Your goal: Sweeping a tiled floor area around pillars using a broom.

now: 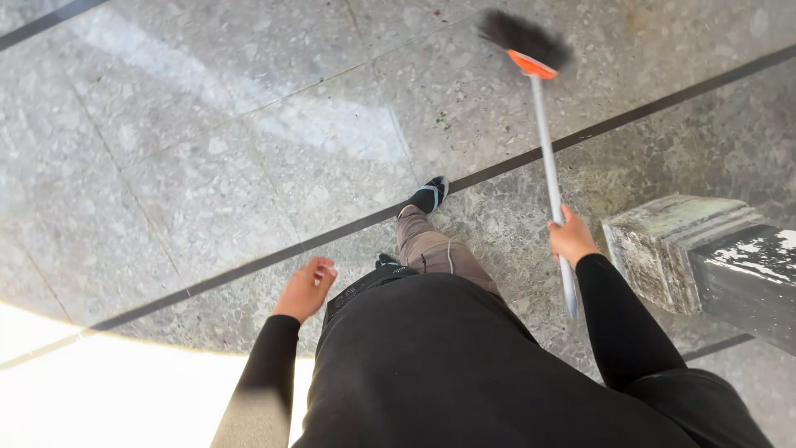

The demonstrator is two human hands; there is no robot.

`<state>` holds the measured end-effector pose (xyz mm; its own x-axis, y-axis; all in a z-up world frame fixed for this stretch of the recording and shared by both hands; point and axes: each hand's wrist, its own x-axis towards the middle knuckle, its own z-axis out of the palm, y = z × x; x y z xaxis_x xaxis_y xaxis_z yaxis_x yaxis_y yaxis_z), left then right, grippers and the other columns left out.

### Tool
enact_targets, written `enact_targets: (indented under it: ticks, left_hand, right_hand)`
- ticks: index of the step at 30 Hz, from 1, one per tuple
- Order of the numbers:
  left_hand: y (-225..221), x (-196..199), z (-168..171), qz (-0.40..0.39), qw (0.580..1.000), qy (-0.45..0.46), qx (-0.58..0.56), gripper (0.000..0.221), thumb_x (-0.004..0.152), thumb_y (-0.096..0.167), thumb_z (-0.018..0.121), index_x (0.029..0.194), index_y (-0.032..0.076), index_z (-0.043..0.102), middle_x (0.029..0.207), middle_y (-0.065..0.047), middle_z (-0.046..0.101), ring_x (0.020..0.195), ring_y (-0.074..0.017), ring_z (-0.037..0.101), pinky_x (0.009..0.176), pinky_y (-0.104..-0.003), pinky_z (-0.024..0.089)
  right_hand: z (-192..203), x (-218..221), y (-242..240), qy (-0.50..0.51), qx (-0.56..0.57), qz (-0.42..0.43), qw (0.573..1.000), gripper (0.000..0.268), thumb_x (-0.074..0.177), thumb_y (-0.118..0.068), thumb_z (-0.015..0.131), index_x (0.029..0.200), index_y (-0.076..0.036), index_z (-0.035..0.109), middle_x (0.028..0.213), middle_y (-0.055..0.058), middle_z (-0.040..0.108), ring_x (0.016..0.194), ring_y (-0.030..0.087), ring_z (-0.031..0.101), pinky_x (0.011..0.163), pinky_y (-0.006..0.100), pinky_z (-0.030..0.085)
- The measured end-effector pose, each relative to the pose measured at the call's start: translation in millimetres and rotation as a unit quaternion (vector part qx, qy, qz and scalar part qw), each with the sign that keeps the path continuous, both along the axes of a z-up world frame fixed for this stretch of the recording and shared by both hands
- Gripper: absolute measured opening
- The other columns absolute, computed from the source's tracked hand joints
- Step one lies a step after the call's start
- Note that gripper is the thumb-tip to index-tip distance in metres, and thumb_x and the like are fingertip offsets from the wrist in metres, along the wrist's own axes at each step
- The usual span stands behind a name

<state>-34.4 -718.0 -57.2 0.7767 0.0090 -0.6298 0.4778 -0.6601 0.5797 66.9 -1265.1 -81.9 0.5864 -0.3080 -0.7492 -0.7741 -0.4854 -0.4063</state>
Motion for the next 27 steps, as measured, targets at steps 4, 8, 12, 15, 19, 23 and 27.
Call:
enact_targets:
  ticks: [4, 8, 12, 15, 19, 23, 27]
  left_hand:
    - [18.3, -48.1, 8.1, 0.061, 0.998, -0.024, -0.009, 0.03, 0.094, 0.031, 0.065, 0.116, 0.01, 0.068, 0.101, -0.011, 0.076, 0.093, -0.0259, 0.073, 0.084, -0.039, 0.056]
    - [33.7, -124.3, 7.3, 0.089, 0.996, 0.023, 0.011, 0.031, 0.095, 0.032, 0.064, 0.117, 0.011, 0.068, 0.101, -0.01, 0.076, 0.095, -0.0259, 0.071, 0.084, -0.039, 0.055]
    - [45.4, -224.4, -50.9, 0.172, 0.978, 0.115, 0.023, 0.035, 0.093, 0.035, 0.065, 0.118, 0.01, 0.068, 0.1, -0.011, 0.076, 0.094, -0.0258, 0.074, 0.086, -0.038, 0.056]
    - [51.9, -268.0, -51.6, 0.182, 0.976, 0.119, -0.02, 0.035, 0.095, 0.032, 0.063, 0.121, 0.009, 0.069, 0.105, -0.014, 0.076, 0.101, -0.0248, 0.072, 0.095, -0.035, 0.053]
    - [41.4, -242.7, 18.5, 0.191, 0.946, 0.26, -0.03, 0.036, 0.098, 0.035, 0.059, 0.125, 0.012, 0.068, 0.114, -0.013, 0.076, 0.105, -0.0262, 0.073, 0.095, -0.036, 0.055]
    - [48.9, -245.8, -6.2, 0.249, 0.964, 0.087, -0.047, 0.037, 0.097, 0.029, 0.063, 0.127, 0.008, 0.065, 0.121, -0.013, 0.072, 0.113, -0.0241, 0.067, 0.097, -0.037, 0.051]
    - [36.4, -220.7, 38.4, 0.292, 0.952, 0.044, -0.085, 0.034, 0.095, 0.026, 0.064, 0.124, 0.008, 0.067, 0.114, -0.009, 0.076, 0.108, -0.0194, 0.071, 0.095, -0.034, 0.054]
  right_hand:
    - [-71.2, -33.7, 3.4, -0.027, -0.022, -0.038, 0.999, 0.05, 0.098, -0.011, 0.056, 0.145, -0.006, 0.04, 0.061, 0.007, 0.059, 0.041, 0.02, 0.053, 0.037, 0.037, 0.042]
    - [-119.3, -95.4, 22.4, 0.0, 0.171, -0.064, 0.983, 0.018, 0.097, -0.009, 0.061, 0.111, 0.0, 0.058, 0.064, 0.003, 0.053, 0.044, 0.014, 0.049, 0.037, 0.033, 0.042]
    - [23.1, -138.0, 112.2, 0.183, 0.132, 0.037, 0.974, 0.055, 0.097, -0.012, 0.056, 0.149, -0.024, 0.045, 0.06, 0.0, 0.047, 0.041, 0.01, 0.042, 0.035, 0.03, 0.036]
    - [35.6, -152.8, 116.2, 0.247, 0.279, -0.02, 0.928, 0.064, 0.096, -0.012, 0.057, 0.157, -0.024, 0.04, 0.062, -0.005, 0.044, 0.041, 0.004, 0.037, 0.034, 0.023, 0.029]
    - [82.9, -149.6, 155.7, 0.202, 0.269, 0.048, 0.94, 0.063, 0.096, -0.012, 0.06, 0.157, -0.019, 0.045, 0.062, -0.003, 0.047, 0.041, 0.006, 0.039, 0.035, 0.024, 0.033]
    - [95.0, -109.3, 163.2, 0.119, 0.231, 0.049, 0.964, 0.062, 0.096, -0.009, 0.058, 0.156, -0.019, 0.044, 0.062, -0.002, 0.048, 0.041, 0.007, 0.039, 0.035, 0.025, 0.032]
    - [56.3, -82.3, 182.3, 0.006, 0.229, 0.024, 0.973, 0.031, 0.101, -0.015, 0.056, 0.132, -0.013, 0.057, 0.061, -0.003, 0.044, 0.042, 0.008, 0.04, 0.036, 0.028, 0.034]
